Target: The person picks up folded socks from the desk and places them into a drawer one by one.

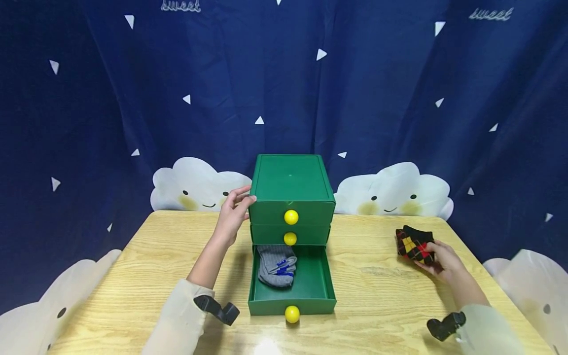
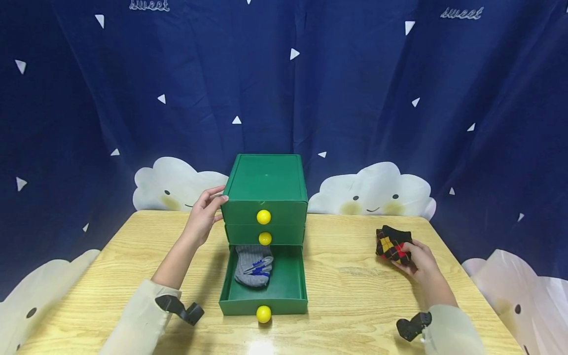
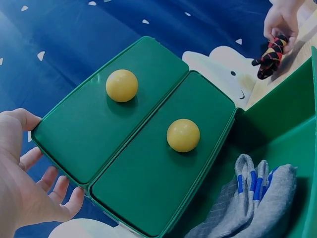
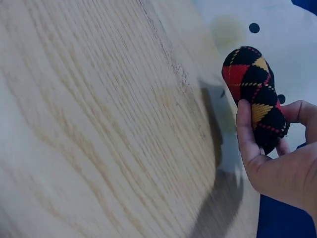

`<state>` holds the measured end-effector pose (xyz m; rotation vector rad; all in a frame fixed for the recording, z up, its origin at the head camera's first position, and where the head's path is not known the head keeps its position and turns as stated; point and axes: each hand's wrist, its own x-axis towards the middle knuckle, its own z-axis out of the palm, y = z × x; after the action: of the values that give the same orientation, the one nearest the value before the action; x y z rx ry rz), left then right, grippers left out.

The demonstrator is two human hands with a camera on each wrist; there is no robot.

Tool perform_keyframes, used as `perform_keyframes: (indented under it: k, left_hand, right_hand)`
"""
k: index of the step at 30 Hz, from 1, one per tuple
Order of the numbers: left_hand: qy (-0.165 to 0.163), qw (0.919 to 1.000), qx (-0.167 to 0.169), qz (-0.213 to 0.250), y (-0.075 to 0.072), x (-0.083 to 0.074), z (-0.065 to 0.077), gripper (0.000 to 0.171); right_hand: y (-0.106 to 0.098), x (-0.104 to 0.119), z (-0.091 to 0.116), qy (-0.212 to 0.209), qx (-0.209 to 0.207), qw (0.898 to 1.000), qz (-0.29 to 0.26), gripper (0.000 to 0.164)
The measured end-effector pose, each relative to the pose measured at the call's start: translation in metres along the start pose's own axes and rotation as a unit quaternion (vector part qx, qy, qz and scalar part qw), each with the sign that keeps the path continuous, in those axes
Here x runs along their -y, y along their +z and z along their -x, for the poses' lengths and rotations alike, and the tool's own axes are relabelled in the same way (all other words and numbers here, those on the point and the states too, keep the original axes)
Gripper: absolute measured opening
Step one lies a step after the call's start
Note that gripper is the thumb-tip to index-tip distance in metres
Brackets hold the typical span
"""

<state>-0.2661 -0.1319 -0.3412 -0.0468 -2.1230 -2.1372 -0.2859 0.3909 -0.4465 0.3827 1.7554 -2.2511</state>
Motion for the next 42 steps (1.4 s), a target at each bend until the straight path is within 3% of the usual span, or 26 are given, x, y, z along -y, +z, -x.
perform_keyframes:
  k: [17,26,42]
  left_hand:
    - [-0.006,1.0000,0.001,-0.003,0.002,0.001,0.001,0.044]
    - [-0.001,1.0000,0.002,-0.002,0.001,0.000,0.002,0.044]
    - [-0.003,1.0000,-0.003,-0.005,0.001,-0.002,0.002,0.043]
  right_hand:
    - [0.023,0.015,0.029,-0.043,0.027,0.997,0.064,0.044]
    - [0.053,0.027,0.046,-0.062,0.053,0.992,0.099,0.039]
    - [0.106,0.036,0.078,-0.085,0.132,0.974,0.166,0.038]
